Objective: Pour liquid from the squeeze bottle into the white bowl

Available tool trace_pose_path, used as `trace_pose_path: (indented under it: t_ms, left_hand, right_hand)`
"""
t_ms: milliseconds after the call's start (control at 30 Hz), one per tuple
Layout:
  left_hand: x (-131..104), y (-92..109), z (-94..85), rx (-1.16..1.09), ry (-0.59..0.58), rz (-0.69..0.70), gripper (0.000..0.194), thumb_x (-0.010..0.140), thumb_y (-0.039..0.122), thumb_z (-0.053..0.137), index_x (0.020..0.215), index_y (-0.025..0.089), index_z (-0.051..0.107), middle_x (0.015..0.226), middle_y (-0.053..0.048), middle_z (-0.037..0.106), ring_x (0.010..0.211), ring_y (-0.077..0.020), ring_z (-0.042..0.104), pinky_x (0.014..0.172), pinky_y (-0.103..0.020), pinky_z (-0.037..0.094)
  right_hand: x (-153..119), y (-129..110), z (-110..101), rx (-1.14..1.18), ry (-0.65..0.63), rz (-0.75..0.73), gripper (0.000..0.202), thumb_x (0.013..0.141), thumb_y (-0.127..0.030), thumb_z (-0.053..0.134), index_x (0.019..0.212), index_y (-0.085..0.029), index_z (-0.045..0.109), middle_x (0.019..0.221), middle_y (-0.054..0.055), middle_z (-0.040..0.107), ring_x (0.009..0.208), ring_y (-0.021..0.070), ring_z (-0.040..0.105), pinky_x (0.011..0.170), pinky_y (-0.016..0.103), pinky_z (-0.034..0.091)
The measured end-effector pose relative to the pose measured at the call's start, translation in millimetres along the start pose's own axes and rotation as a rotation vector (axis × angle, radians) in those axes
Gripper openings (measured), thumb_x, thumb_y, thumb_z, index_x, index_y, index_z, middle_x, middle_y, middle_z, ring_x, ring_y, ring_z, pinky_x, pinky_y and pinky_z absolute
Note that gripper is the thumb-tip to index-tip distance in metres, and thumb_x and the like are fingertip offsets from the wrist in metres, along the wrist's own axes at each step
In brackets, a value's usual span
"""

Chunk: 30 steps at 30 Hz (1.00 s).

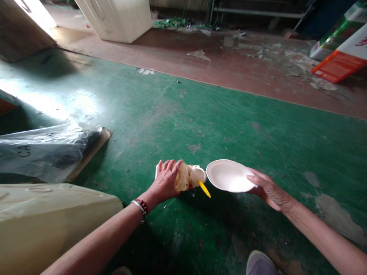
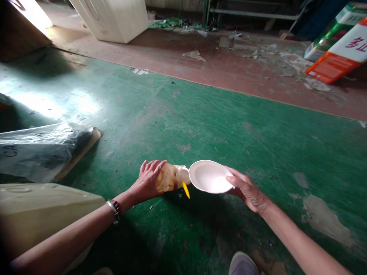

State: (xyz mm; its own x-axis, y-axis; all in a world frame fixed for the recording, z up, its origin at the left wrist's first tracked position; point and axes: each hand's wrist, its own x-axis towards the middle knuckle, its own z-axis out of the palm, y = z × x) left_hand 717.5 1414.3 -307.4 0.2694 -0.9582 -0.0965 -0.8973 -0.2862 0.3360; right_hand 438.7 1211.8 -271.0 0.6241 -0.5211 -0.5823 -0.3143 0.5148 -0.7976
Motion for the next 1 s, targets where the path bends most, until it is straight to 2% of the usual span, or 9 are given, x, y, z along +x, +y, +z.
trace_pose_path:
  t_ms: [100,333,600,700,833,1000]
  left_hand:
    - [4.2,-0.2,6.4,0.024,-0.018,0.03,0.096,0.053,0.031,0.069,0.137,0.017,0.026,0.13,-0.017,0.044,0.125,-0.0353,0.035,0.111,-0.06,0.011]
    - [12.5,-3.1,20.3,0.096,-0.061,0.073,0.097,0.054,0.031,0.069,0.139,0.016,0.024,0.132,-0.018,0.042,0.127,-0.0358,0.033,0.111,-0.059,0.009]
    - [13.4,-3.8,23.4,0.121,-0.085,0.06,0.101,0.051,0.025,0.068,0.14,0.015,0.022,0.136,-0.02,0.039,0.13,-0.0371,0.03,0.111,-0.059,0.006]
    - [13.4,-3.9,22.9,0.116,-0.084,0.059,0.099,0.053,0.026,0.068,0.14,0.015,0.022,0.137,-0.02,0.038,0.131,-0.0369,0.029,0.111,-0.059,0.006]
    - [12.8,-4.6,23.1,0.11,-0.082,0.062,0.099,0.052,0.021,0.067,0.14,0.014,0.023,0.136,-0.02,0.039,0.13,-0.0374,0.03,0.111,-0.06,0.007]
    - [12.6,-6.1,23.4,0.111,-0.074,0.068,0.097,0.053,0.02,0.066,0.14,0.014,0.023,0.136,-0.021,0.039,0.131,-0.0377,0.03,0.111,-0.06,0.009]
  right_hand:
    - [6.6,6.0,-2.7,-0.047,0.048,0.012,0.065,0.075,-0.045,0.067,0.132,-0.02,0.048,0.126,0.009,0.057,0.109,0.0291,0.056,0.074,0.031,0.054]
    - [16.0,10.2,-4.9,-0.133,0.066,0.027,0.07,0.073,-0.048,0.067,0.133,-0.02,0.046,0.127,0.01,0.056,0.112,0.0308,0.054,0.082,0.036,0.052]
    - [28.0,14.5,2.6,-0.231,0.072,0.051,0.074,0.07,-0.05,0.069,0.132,-0.019,0.045,0.131,0.01,0.052,0.121,0.0326,0.046,0.101,0.044,0.04]
    - [31.6,15.0,8.6,-0.297,0.077,0.036,0.072,0.07,-0.051,0.069,0.131,-0.019,0.046,0.128,0.01,0.054,0.118,0.0327,0.049,0.099,0.044,0.041]
    - [36.2,15.3,15.7,-0.411,0.059,-0.016,0.068,0.072,-0.052,0.068,0.129,-0.02,0.048,0.124,0.008,0.058,0.112,0.0303,0.054,0.092,0.038,0.047]
    - [43.4,17.9,15.1,-0.595,0.059,-0.104,0.071,0.073,-0.056,0.065,0.13,-0.016,0.048,0.124,0.01,0.057,0.111,0.0309,0.055,0.095,0.042,0.045]
